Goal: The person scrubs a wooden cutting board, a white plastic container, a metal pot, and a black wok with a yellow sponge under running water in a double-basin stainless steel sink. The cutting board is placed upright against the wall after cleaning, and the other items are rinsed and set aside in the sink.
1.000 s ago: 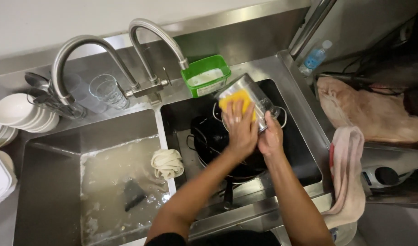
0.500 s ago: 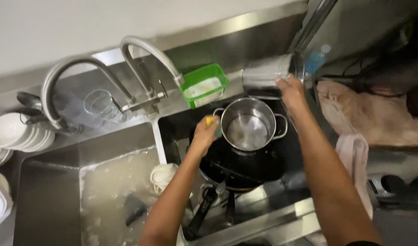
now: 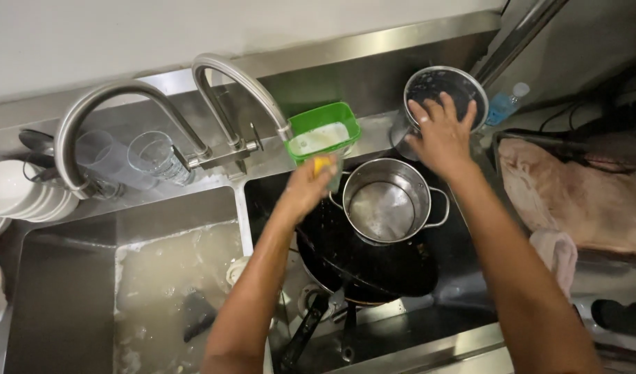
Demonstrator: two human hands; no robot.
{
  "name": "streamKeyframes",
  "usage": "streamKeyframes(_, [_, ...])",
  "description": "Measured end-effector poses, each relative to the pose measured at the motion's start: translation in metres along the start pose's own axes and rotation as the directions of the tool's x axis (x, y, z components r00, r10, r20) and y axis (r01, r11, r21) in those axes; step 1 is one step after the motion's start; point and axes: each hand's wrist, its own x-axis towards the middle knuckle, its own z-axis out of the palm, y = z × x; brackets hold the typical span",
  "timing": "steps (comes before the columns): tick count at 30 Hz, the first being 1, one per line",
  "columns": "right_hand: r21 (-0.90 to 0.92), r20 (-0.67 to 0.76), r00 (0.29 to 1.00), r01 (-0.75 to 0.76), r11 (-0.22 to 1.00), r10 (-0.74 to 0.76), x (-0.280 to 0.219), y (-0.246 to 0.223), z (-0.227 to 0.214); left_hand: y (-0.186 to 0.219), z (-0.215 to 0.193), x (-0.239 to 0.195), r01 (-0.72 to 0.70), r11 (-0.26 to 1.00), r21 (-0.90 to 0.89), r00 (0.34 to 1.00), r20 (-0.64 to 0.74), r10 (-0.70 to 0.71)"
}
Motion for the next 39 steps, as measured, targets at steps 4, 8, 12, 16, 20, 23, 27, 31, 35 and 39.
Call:
streamKeyframes(4, [0.207,-0.193,0.967,-0.124,0.971,0.165,-0.050,-0.031,-0.018,0.024,-0.013,0.068,-0.228,0.910,0.348,0.973,0.052,0.224])
streamKeyframes(8, [0.461,-0.374,0.842,-0.196,0.866,0.389,-0.131,-0.043,0.029,-0.096,-0.011,0.230,-0.254,0.389,0.885,0.955,0.167,0.245])
streamKeyframes(12, [0.616,-0.021,0.812,-0.449,0.647,0.583,-0.200,-0.036,0.130,-0.170,-0.016,0.269,-0.235,0.383,0.894,0.972,0.214,0.097])
streamKeyframes(16, [0.888,0.061,0.463,-0.429,0.164,0.884,-0.195,-0.054,0.147,-0.151,-0.015,0.270,-0.250,0.361,0.898,0.964,0.265,0.009])
streamKeyframes(20, [0.985,0.134,0.189,-0.135,-0.110,0.973,-0.187,-0.055,0.178,-0.076,-0.017,0.222,-0.079,0.522,0.849,0.995,0.099,-0.011])
streamKeyframes(23, [0.946,0.316,0.210,-0.145,-0.290,0.925,-0.173,-0.061,0.167,-0.042,-0.021,0.193,-0.266,0.705,0.658,0.948,0.047,0.313])
streamKeyframes(27, [0.724,0.687,0.442,-0.354,-0.591,0.577,-0.150,-0.052,0.127,-0.004,-0.006,0.111,-0.524,0.722,0.452,0.840,0.132,0.527])
streamKeyframes(31, [0.588,0.697,0.676,-0.348,-0.731,0.238,-0.140,-0.077,0.085,-0.025,0.019,0.055,-0.469,0.833,0.293,0.883,0.178,0.435])
streamKeyframes(35, [0.659,0.597,0.762,-0.288,-0.695,0.250,-0.138,-0.094,-0.003,-0.118,0.061,0.039,-0.371,0.924,0.088,0.896,0.297,0.331])
streamKeyframes(39, [0.653,0.519,0.837,-0.255,-0.713,0.175,-0.151,-0.088,-0.052,-0.100,0.104,-0.018,-0.333,0.935,0.120,0.881,0.394,0.263])
